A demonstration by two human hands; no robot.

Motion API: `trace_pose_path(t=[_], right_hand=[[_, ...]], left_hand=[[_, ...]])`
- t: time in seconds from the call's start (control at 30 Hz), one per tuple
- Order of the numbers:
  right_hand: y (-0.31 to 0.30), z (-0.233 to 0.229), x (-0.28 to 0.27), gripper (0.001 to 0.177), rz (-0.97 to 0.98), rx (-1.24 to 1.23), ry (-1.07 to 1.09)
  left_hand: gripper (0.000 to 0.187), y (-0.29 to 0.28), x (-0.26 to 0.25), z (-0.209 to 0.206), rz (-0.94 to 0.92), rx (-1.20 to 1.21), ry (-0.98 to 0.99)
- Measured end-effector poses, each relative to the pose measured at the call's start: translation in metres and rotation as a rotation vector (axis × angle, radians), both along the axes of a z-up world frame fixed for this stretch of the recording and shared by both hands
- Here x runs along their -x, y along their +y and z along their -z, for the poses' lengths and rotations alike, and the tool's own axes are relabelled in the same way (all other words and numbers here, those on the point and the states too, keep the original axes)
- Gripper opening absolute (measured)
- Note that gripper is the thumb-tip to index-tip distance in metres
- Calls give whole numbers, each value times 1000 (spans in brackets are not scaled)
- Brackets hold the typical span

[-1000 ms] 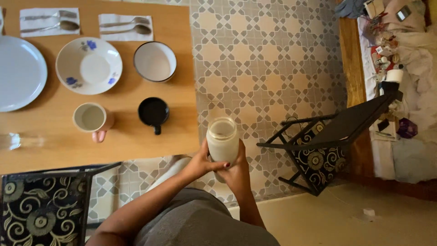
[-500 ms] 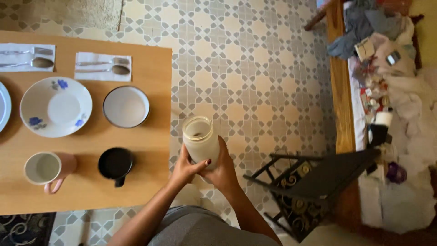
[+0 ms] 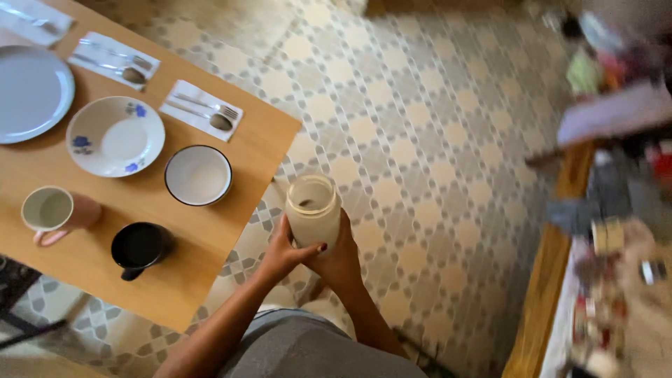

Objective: Preparing a drink by adding powder to a mug and stirring with a spoon.

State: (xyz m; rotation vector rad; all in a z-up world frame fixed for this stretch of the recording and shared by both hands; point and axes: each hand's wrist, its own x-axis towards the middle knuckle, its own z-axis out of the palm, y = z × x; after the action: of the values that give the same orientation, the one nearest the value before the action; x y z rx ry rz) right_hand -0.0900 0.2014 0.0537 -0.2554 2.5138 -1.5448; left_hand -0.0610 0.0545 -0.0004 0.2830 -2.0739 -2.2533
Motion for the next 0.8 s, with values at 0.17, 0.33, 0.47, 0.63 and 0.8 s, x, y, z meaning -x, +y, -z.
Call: trace_pose_path(t=[0.17,0.33,0.47,0.63,0.8], right_hand=[[21,-9,59,115,-193,3,-13],[14,-9,119,113,-371,26,-14],[-13,-3,188,116,-416,53,-47],[-40,3,284,121,-449,-13,-29],[-65,1,375,124,-435,-47,35]], left_hand=[[108,30,34,-3,-135,-64,12],[109,27,77,-7,-248,-109,-3],[112,2,137,1,-247,-50,-18],[110,-30,227,-3,-287,-6,127],[114,-58,310,-51,-214,-23,76]])
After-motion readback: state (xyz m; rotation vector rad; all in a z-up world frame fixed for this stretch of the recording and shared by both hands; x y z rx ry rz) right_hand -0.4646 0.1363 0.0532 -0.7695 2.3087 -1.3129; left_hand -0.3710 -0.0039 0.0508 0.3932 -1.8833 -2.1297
